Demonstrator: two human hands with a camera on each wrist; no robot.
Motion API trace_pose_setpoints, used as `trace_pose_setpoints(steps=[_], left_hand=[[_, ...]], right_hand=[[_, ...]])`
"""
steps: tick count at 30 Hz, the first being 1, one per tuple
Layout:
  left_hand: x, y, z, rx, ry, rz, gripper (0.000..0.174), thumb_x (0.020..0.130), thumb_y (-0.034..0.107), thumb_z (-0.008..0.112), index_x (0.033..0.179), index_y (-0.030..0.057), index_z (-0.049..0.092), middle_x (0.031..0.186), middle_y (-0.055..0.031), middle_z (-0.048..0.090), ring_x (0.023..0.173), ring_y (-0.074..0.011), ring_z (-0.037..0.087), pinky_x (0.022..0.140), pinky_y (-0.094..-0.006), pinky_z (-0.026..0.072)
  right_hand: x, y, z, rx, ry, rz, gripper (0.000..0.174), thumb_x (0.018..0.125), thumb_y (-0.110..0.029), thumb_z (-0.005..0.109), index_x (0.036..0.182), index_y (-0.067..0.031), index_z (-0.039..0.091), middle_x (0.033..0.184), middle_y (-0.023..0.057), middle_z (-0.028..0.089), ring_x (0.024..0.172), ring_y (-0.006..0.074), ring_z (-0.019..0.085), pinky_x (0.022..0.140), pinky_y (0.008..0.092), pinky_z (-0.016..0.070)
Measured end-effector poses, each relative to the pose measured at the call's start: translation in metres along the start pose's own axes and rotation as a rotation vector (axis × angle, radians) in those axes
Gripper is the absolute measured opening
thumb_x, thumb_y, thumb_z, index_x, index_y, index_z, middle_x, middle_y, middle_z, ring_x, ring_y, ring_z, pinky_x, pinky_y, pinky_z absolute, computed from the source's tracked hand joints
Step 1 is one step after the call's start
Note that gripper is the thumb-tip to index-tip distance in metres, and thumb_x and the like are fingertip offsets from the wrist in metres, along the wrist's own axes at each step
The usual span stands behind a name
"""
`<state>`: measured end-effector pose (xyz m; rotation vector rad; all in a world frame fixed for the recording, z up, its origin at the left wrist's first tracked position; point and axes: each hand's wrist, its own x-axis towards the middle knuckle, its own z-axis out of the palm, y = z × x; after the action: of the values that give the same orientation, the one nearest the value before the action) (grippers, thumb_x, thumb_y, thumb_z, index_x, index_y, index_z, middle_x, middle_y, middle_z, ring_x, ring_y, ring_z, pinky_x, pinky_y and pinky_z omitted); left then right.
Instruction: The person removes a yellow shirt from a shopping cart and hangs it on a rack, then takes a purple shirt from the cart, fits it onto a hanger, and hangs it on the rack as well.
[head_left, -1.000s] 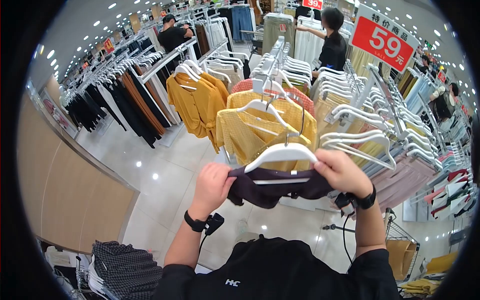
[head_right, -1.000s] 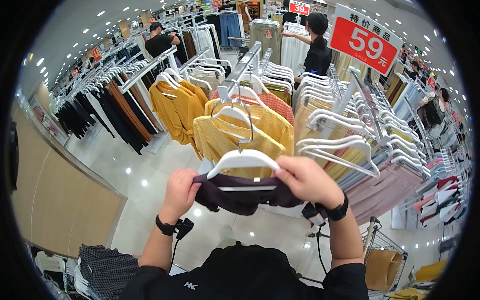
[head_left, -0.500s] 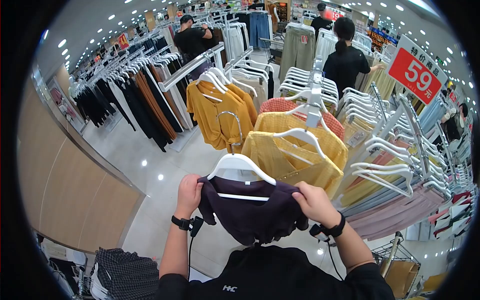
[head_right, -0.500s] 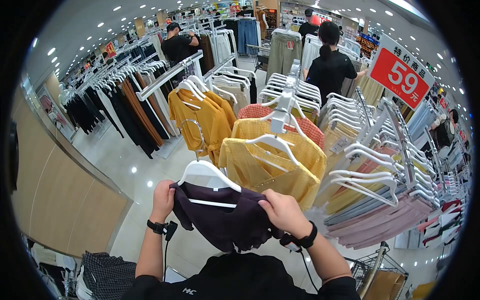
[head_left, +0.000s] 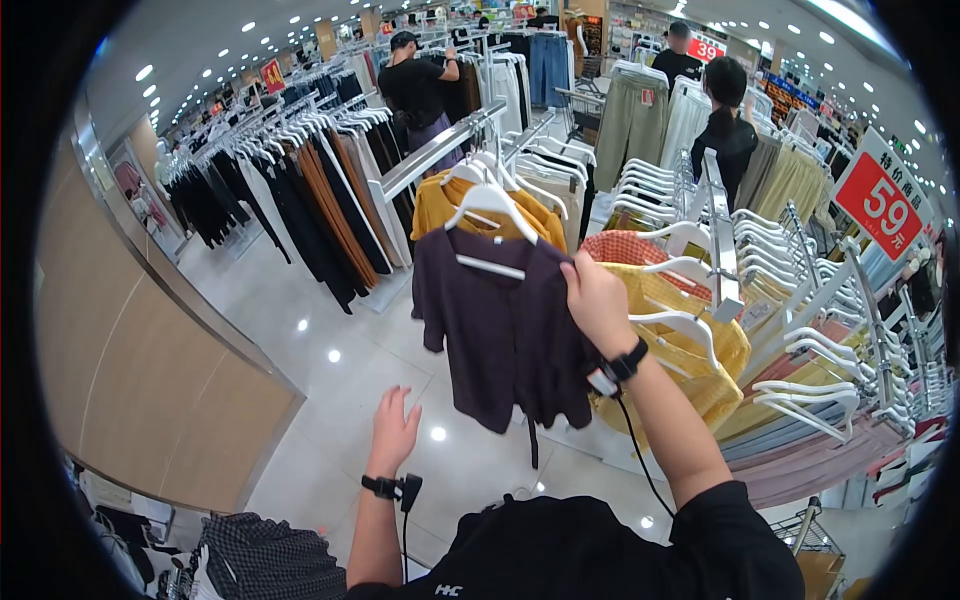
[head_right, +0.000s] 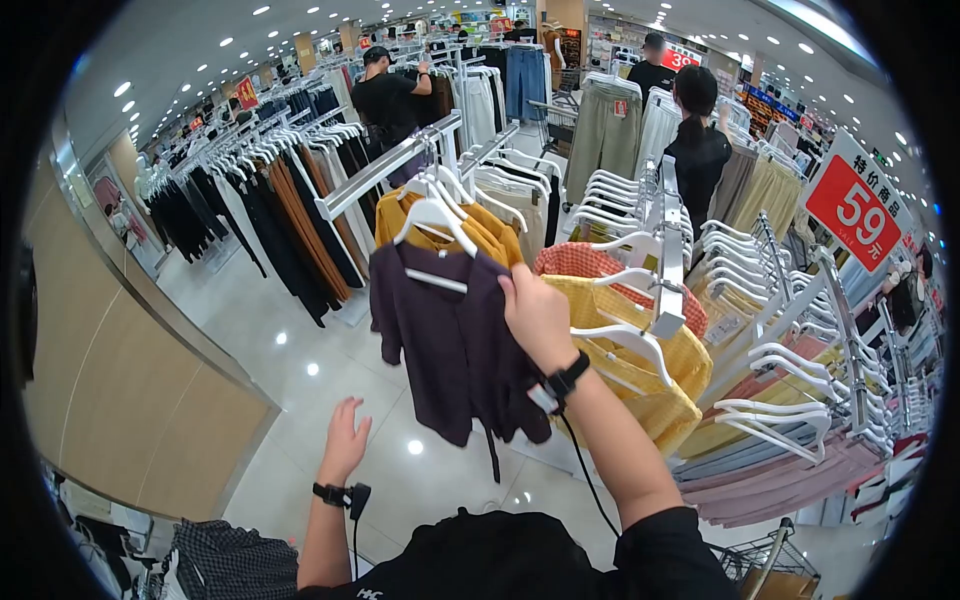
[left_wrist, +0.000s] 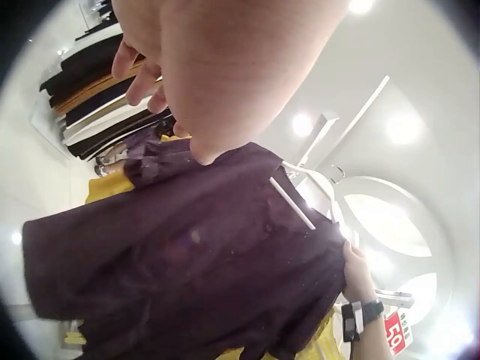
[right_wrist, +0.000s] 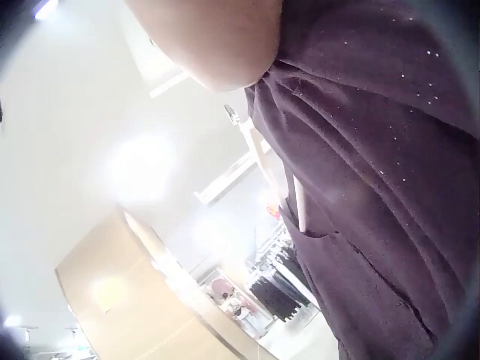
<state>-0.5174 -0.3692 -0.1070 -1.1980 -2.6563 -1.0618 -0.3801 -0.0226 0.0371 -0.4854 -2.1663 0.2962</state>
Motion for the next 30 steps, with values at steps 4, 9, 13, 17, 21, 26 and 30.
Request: trace_pose_setpoints(steps=[4, 9, 13, 17, 21, 26, 30], left_hand=[[-0.027, -0.024, 0.005, -0.037, -0.069, -0.086, 0.035, 0.092, 0.018, 0.058, 0.12, -0.0014, 0.054, 0.129, -0.0259, 0.051, 0.121, -0.0417, 0.049, 0.103, -0.0449, 0.0398], [-0.04, -0.036, 0.002, -0.147, -0.122, -0.156, 0.03, 0.094, 0.018, 0.055, 0.117, -0.0013, 0.056, 0.124, -0.0207, 0.055, 0.117, -0.0359, 0.052, 0.101, -0.042, 0.0408], [-0.037, -0.025, 0.001, -0.342, -0.171, -0.296, 0.027, 0.097, 0.018, 0.052, 0.117, 0.0, 0.057, 0.119, -0.0174, 0.057, 0.113, -0.0311, 0.054, 0.098, -0.0382, 0.0422], [-0.021, -0.011, 0.012, -0.395, -0.277, -0.263, 0.028, 0.098, 0.019, 0.05, 0.117, 0.0006, 0.058, 0.116, -0.0159, 0.059, 0.111, -0.0276, 0.055, 0.096, -0.0358, 0.0436], [-0.011, 0.018, 0.038, -0.403, -0.403, -0.23, 0.028, 0.098, 0.018, 0.049, 0.116, -0.002, 0.058, 0.115, -0.0163, 0.06, 0.107, -0.0263, 0.057, 0.094, -0.0348, 0.0446], [-0.018, 0.036, 0.116, -0.452, -0.68, 0.013, 0.024, 0.097, 0.015, 0.051, 0.11, -0.0033, 0.06, 0.102, -0.0141, 0.065, 0.097, -0.0226, 0.061, 0.087, -0.0324, 0.0469], [-0.03, 0.086, 0.171, -0.496, -1.013, 0.019, 0.024, 0.098, 0.014, 0.051, 0.112, -0.0025, 0.06, 0.103, -0.0115, 0.065, 0.098, -0.019, 0.06, 0.088, -0.0309, 0.0463]], right_hand=[[0.054, 0.013, 0.048, -0.048, -0.024, -0.021, 0.023, 0.095, -0.026, 0.055, 0.085, -0.005, 0.053, 0.07, 0.0169, 0.061, 0.067, 0.0383, 0.062, 0.058, 0.0475, 0.0478], [0.06, 0.035, 0.101, 0.043, -0.131, 0.034, 0.024, 0.096, -0.028, 0.053, 0.091, -0.005, 0.053, 0.077, 0.0193, 0.062, 0.077, 0.0411, 0.062, 0.067, 0.0509, 0.0466], [0.051, 0.05, 0.119, 0.004, -0.163, 0.095, 0.025, 0.093, -0.029, 0.058, 0.097, -0.0042, 0.056, 0.085, 0.0176, 0.064, 0.081, 0.0378, 0.064, 0.07, 0.0481, 0.0502], [0.038, 0.02, 0.086, -0.148, -0.05, 0.078, 0.034, 0.086, -0.027, 0.067, 0.107, -0.0026, 0.056, 0.099, 0.0155, 0.061, 0.09, 0.0353, 0.062, 0.075, 0.0467, 0.05], [-0.019, -0.003, 0.039, 0.148, -0.023, -0.056, 0.034, 0.078, -0.017, 0.07, 0.105, -0.0027, 0.057, 0.096, 0.0164, 0.06, 0.089, 0.035, 0.06, 0.077, 0.0459, 0.0485], [-0.235, 0.024, 0.005, 0.429, -0.748, 0.32, 0.022, 0.095, -0.022, 0.047, 0.087, -0.0022, 0.054, 0.082, 0.0212, 0.06, 0.078, 0.04, 0.059, 0.072, 0.05, 0.0449], [-0.457, 0.099, -0.049, -0.089, -0.955, 0.72, 0.016, 0.08, -0.015, 0.058, 0.082, -0.003, 0.068, 0.085, 0.02, 0.069, 0.081, 0.0389, 0.066, 0.068, 0.0504, 0.0513]])
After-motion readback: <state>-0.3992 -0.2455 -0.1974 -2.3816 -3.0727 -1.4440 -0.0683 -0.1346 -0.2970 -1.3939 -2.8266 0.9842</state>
